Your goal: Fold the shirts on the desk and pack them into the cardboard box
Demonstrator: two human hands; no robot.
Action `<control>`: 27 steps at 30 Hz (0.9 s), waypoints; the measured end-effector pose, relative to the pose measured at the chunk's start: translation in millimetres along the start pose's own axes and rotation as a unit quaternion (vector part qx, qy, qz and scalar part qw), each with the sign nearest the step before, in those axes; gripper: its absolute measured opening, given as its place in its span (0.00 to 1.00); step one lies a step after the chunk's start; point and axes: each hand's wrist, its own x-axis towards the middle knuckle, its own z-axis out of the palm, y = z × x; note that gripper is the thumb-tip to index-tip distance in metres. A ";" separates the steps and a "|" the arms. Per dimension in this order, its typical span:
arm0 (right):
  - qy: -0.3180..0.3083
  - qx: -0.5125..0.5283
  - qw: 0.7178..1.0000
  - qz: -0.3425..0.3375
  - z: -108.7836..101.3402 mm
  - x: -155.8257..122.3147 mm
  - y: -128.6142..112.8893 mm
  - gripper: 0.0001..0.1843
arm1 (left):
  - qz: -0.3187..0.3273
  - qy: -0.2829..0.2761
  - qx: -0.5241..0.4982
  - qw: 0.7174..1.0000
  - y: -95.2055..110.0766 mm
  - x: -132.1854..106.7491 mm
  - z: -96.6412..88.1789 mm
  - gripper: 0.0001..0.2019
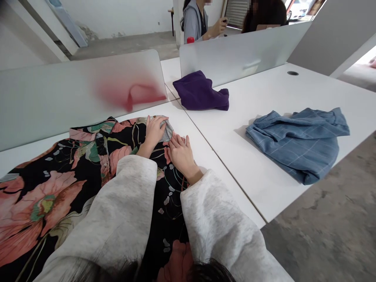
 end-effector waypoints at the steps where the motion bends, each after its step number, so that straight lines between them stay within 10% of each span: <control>1: 0.001 0.003 1.000 -0.009 -1.4 0.5 -0.8 0.21 | 0.004 0.001 0.007 1.000 0.0 -0.1 0.0 0.16; 7: -0.019 0.019 0.999 -0.021 -9.6 1.4 -6.0 0.22 | 0.001 -0.027 0.023 0.999 -2.0 -1.3 2.4 0.16; 15: 0.066 0.016 0.985 0.160 -12.4 4.6 15.8 0.21 | 0.031 0.007 0.053 0.998 0.8 -2.9 -6.1 0.18; 22: 0.009 0.044 0.975 0.215 -5.5 8.4 27.3 0.17 | 0.146 -0.185 0.032 0.971 -1.0 -5.9 5.1 0.22; 27: 0.022 0.096 0.973 0.209 -3.8 10.3 30.7 0.16 | 0.133 -0.197 0.011 0.971 -7.1 -5.8 7.5 0.18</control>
